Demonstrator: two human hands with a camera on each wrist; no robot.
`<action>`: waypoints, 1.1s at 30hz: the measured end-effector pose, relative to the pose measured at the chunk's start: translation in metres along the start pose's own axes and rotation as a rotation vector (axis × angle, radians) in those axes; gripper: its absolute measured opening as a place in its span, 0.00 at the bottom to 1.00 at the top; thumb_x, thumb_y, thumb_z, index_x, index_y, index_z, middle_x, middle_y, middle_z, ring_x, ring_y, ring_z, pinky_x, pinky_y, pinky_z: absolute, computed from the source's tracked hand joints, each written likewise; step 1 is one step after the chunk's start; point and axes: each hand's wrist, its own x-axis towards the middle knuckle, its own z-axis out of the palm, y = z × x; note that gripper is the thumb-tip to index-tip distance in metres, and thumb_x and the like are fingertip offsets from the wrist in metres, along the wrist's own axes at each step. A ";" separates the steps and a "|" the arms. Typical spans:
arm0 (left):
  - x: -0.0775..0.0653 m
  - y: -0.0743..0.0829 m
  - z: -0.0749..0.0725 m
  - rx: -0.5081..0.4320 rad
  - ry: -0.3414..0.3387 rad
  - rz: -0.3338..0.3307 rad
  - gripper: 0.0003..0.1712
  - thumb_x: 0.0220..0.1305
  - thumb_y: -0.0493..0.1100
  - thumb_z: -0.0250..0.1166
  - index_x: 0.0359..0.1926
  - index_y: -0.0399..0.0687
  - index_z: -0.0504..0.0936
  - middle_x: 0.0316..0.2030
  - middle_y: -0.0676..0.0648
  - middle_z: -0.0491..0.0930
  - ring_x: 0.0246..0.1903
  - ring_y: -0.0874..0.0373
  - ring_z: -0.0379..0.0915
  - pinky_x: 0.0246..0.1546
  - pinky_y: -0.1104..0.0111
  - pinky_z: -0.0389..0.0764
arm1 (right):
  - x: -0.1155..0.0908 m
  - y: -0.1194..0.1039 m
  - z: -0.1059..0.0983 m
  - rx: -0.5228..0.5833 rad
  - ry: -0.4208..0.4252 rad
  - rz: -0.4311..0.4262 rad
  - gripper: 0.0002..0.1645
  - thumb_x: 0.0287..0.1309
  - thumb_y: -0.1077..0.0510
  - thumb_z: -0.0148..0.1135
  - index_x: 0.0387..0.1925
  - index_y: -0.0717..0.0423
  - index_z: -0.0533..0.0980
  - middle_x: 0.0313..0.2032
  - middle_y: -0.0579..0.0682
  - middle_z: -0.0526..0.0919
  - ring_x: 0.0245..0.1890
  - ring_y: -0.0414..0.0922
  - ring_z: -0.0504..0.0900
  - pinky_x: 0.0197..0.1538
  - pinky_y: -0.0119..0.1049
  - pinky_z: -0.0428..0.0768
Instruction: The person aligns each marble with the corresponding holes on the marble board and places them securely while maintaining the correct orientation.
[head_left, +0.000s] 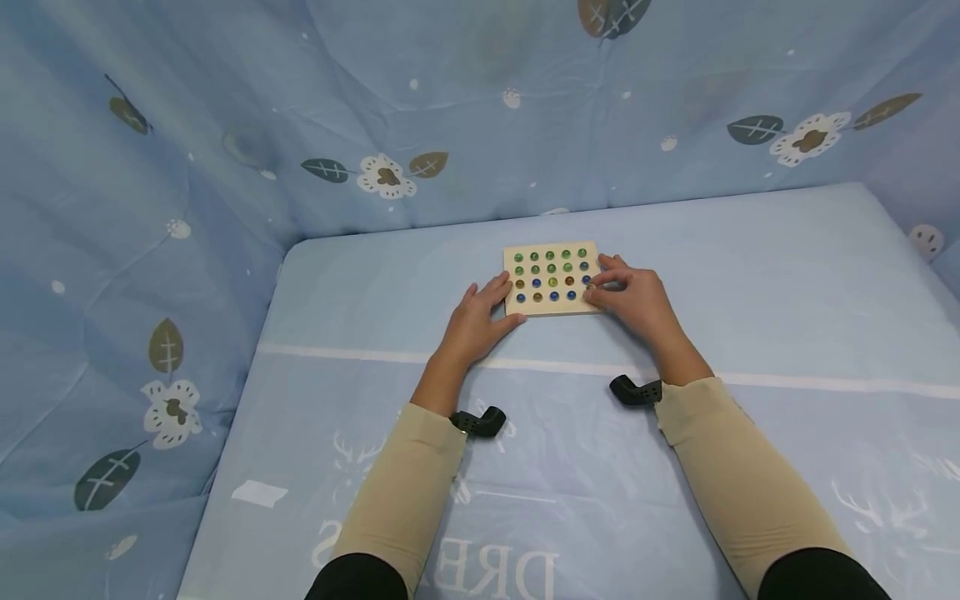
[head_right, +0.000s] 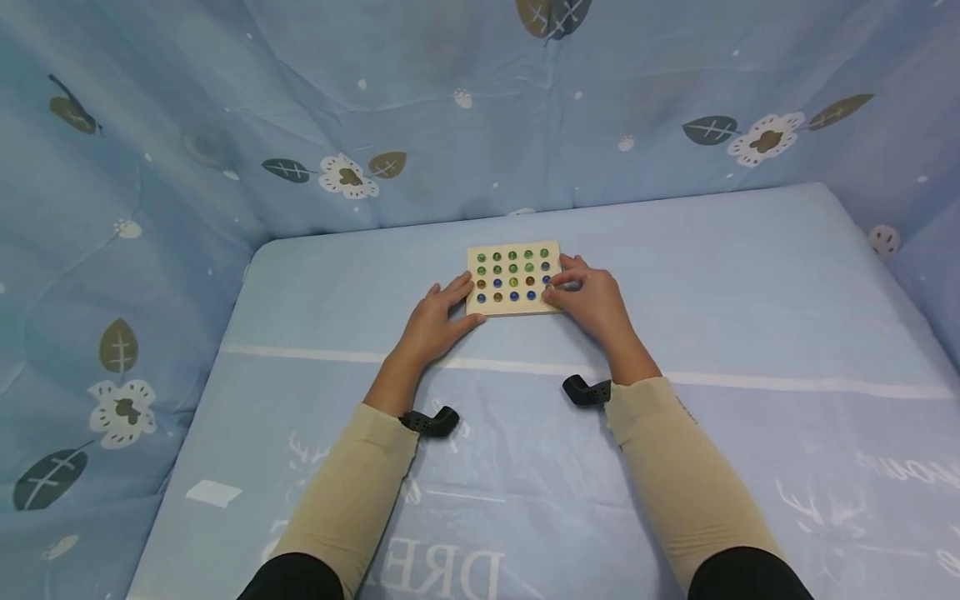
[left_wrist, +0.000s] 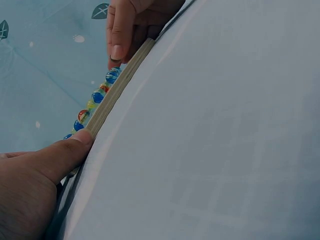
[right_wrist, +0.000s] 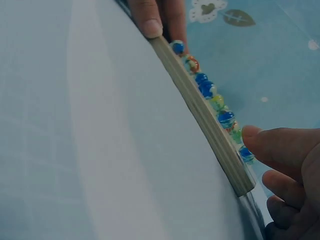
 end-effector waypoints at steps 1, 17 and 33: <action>0.000 0.000 0.000 0.000 -0.001 0.003 0.42 0.63 0.60 0.66 0.74 0.54 0.62 0.75 0.59 0.55 0.74 0.64 0.51 0.78 0.68 0.41 | 0.000 0.000 0.001 -0.001 -0.004 -0.001 0.20 0.56 0.49 0.72 0.46 0.59 0.84 0.72 0.42 0.64 0.77 0.43 0.50 0.79 0.50 0.49; -0.001 -0.002 -0.001 0.010 -0.007 -0.003 0.42 0.63 0.59 0.66 0.74 0.54 0.62 0.75 0.59 0.55 0.74 0.64 0.52 0.78 0.68 0.41 | -0.001 0.003 0.010 -0.063 -0.004 -0.026 0.19 0.57 0.51 0.70 0.47 0.57 0.84 0.73 0.44 0.63 0.77 0.45 0.50 0.78 0.52 0.50; -0.003 -0.008 -0.003 0.007 -0.002 -0.012 0.43 0.63 0.60 0.66 0.74 0.55 0.62 0.75 0.60 0.55 0.74 0.64 0.51 0.78 0.66 0.41 | -0.002 0.001 0.014 -0.088 -0.011 -0.047 0.21 0.57 0.50 0.70 0.49 0.58 0.83 0.73 0.45 0.63 0.77 0.46 0.52 0.78 0.54 0.51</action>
